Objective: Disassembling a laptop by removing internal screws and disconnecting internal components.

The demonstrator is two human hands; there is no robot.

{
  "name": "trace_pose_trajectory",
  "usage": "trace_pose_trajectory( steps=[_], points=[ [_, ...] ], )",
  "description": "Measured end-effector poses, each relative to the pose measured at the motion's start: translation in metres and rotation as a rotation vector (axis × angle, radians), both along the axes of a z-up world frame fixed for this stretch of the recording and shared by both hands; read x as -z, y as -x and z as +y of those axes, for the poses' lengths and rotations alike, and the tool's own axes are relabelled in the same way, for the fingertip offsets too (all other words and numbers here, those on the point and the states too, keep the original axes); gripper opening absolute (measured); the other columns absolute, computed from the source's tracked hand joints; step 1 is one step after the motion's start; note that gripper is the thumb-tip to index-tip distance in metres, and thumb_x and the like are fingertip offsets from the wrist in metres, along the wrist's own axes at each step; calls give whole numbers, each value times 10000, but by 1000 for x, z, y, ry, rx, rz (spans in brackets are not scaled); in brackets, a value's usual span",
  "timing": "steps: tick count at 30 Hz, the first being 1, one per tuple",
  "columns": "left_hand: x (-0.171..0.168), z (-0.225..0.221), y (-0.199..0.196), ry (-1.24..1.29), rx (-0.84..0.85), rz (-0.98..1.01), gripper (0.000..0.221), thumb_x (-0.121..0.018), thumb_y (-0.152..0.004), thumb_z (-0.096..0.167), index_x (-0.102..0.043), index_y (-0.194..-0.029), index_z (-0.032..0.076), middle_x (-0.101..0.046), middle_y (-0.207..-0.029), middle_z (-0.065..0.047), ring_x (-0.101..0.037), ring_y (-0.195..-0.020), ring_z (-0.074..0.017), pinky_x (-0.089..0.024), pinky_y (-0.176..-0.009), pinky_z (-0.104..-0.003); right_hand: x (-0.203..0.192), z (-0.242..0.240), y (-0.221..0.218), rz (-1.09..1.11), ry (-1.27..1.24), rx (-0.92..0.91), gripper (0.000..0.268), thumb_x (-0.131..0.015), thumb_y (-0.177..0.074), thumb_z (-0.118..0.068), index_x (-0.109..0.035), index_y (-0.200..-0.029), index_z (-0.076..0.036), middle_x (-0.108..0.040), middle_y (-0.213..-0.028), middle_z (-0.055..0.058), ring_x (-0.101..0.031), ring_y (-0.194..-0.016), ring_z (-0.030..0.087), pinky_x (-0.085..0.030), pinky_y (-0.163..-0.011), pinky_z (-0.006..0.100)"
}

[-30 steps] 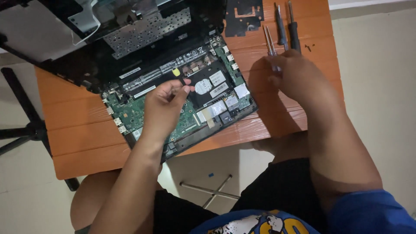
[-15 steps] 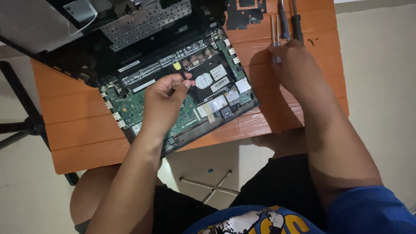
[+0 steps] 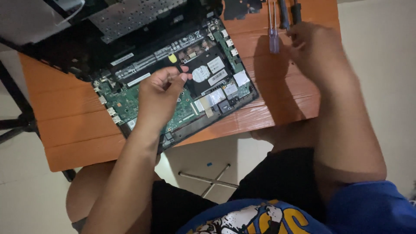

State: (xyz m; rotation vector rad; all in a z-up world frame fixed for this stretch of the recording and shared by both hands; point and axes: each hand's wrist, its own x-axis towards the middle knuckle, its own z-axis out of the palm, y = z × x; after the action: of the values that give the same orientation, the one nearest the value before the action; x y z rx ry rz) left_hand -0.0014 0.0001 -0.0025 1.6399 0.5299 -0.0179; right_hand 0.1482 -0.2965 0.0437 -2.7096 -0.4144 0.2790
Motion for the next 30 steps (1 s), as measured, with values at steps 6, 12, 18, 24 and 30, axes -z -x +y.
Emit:
trace_pose_trajectory(
  steps=[6,12,18,24,30],
  points=[
    [-5,-1,-1,1,-13,72,213,-642,-972,182,-760,-1142,130,-809,-1062,26,-338,-546,11,-304,-503,-183,-13,-25,-8,355,253,235,167,-638,-963,-103,-801,-996,-100,-752,-952,111,-685,-844,272,-499,-758,405],
    [-14,-2,-1,17,-18,111,202,-656,-977,170,-759,-1145,131,-812,-1048,9,-681,-909,-10,-531,-824,-202,-6,-31,-9,379,177,214,146,-675,-956,-138,-791,-1022,-78,-756,-897,107,-681,-842,226,-481,-799,382],
    [-15,-3,-2,37,-42,116,175,-666,-968,152,-766,-1110,137,-811,-1040,7,-711,-953,-30,-562,-909,-207,5,-24,-10,335,282,192,204,-745,-941,-221,-805,-1044,-56,-762,-1051,106,-692,-949,293,-505,-775,445],
    [-18,-2,-2,-19,-18,126,197,-659,-956,194,-774,-1106,141,-820,-1072,25,-715,-935,-12,-542,-845,-190,8,-12,-10,302,389,130,196,-709,-961,-211,-850,-929,-79,-764,-1054,80,-681,-937,290,-518,-734,451],
    [-19,-3,0,16,-20,106,216,-647,-973,175,-770,-1149,150,-805,-1010,54,-291,-516,-4,-251,-472,-195,29,-20,-18,215,404,59,164,-690,-928,-215,-795,-1000,-112,-765,-988,108,-677,-933,346,-514,-699,481]
  ],
)
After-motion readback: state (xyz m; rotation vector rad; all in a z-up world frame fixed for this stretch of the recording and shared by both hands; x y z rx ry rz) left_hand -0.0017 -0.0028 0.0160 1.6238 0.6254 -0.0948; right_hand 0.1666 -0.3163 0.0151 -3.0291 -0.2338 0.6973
